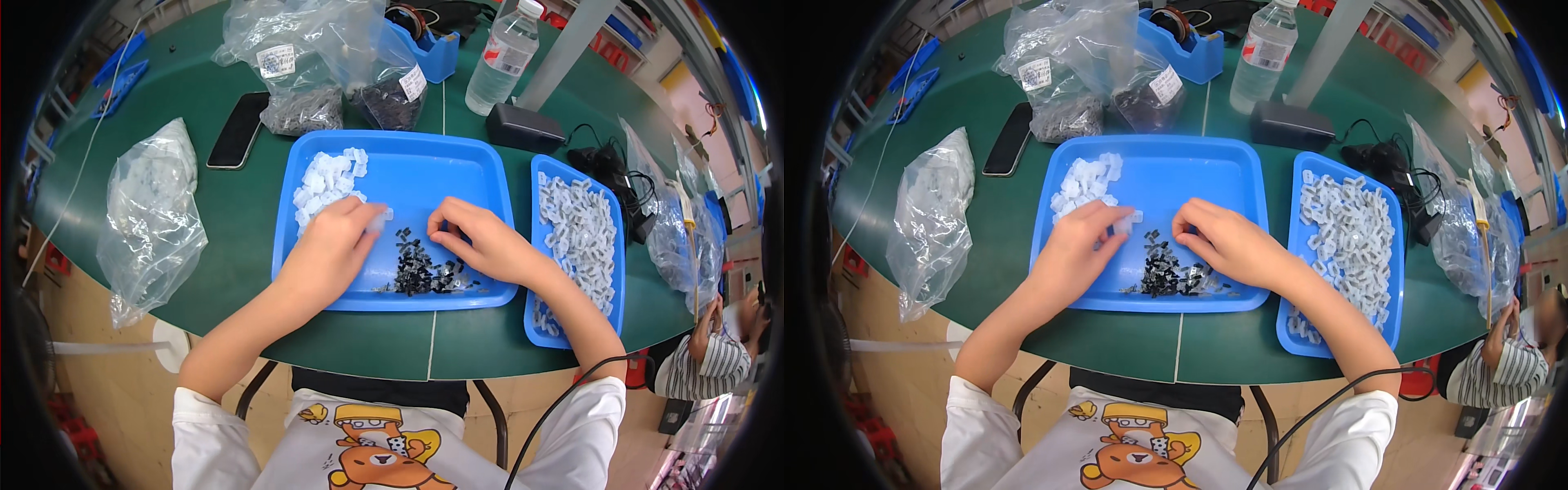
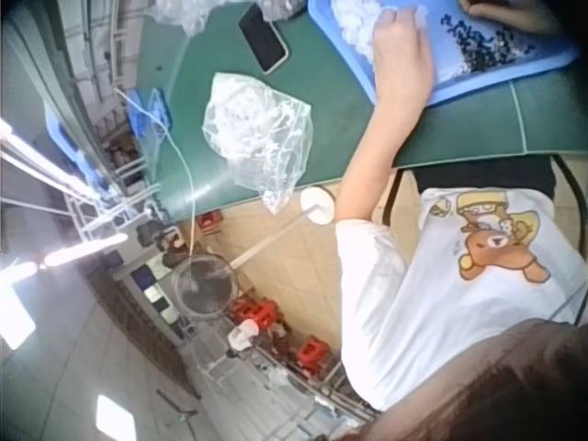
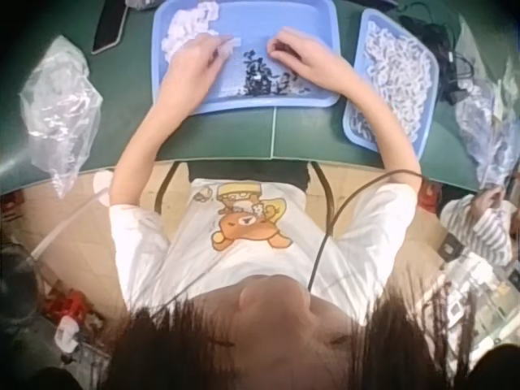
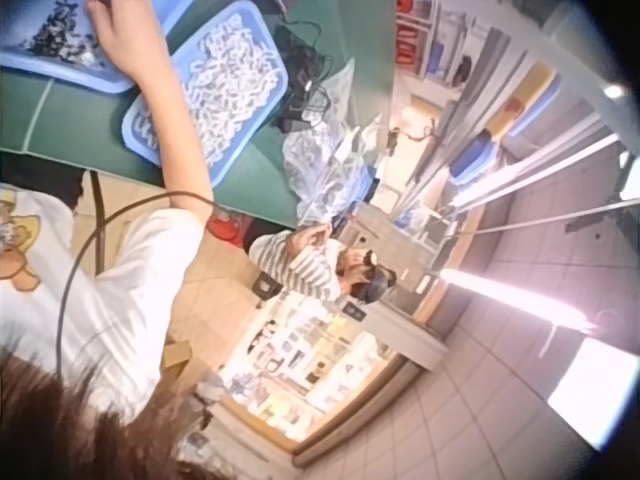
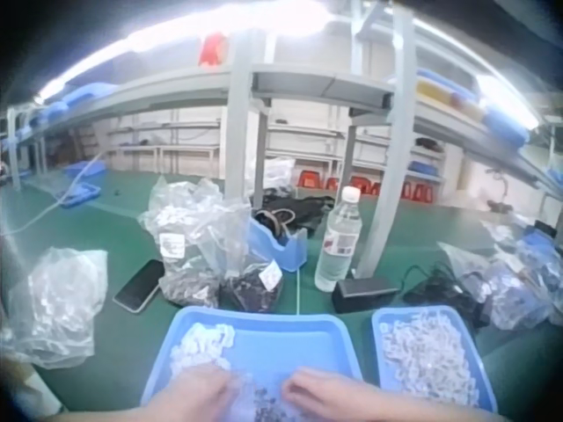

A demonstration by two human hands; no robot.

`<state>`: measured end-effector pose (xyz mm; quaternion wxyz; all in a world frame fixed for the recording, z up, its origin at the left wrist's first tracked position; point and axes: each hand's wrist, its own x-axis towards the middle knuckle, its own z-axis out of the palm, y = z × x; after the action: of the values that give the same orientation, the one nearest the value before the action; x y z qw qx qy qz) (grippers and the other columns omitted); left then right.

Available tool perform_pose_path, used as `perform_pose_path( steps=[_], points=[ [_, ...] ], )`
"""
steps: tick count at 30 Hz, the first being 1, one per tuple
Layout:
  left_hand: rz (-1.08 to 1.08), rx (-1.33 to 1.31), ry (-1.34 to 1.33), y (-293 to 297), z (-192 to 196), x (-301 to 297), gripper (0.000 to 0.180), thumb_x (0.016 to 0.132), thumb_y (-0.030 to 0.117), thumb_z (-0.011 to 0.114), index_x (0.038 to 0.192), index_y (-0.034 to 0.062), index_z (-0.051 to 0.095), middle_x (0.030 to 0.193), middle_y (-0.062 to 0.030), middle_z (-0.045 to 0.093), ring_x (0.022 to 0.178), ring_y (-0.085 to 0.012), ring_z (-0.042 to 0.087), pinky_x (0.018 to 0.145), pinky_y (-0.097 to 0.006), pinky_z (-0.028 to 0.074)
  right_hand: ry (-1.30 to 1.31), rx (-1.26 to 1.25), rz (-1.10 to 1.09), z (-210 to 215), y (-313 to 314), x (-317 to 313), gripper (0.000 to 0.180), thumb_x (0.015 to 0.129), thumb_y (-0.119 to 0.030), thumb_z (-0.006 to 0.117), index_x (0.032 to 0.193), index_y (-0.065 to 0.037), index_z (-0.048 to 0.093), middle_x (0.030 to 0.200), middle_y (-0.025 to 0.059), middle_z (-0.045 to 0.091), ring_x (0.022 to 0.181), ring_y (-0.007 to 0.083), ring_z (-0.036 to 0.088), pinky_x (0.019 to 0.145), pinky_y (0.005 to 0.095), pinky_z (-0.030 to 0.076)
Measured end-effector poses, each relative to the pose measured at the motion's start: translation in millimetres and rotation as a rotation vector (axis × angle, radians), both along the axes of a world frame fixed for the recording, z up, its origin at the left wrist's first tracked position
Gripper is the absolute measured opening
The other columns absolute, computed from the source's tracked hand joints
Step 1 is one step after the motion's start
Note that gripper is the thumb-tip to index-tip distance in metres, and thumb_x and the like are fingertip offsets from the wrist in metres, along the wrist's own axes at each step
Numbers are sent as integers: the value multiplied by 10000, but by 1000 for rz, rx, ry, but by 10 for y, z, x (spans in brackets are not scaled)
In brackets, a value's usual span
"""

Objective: The recorder is manually assembling small white plastic housings and black internal components for an industrial switch or connector.

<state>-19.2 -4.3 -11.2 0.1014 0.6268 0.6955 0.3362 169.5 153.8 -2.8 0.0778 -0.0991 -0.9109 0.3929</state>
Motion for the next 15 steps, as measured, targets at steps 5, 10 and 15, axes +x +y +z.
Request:
perform_pose_path(
  steps=[5,10,15],
  points=[
    [98,144,193,4,99,-82,254,861,17,616,1115,13,604,922,-175,626,831,-370,612,739,-427,499,22,-61,-30,-2,26,-6,65,918,-60,591,960,-21,560,871,56,571,700,157,517,657,296,432],
    [136,9,328,-28,227,-122,275,854,9,580,1129,-2,576,952,-181,630,885,-375,613,765,-435,505,57,-61,-30,-52,39,-12,70,922,-71,590,964,-20,565,873,52,582,701,147,518,646,284,424],
    [99,-59,484,102,185,-141,276,817,-35,561,1093,-32,555,997,-190,614,922,-365,612,776,-432,506,88,-27,-25,-78,26,-43,78,919,-72,595,969,-16,575,871,62,594,713,152,543,652,285,442]
  ],
)
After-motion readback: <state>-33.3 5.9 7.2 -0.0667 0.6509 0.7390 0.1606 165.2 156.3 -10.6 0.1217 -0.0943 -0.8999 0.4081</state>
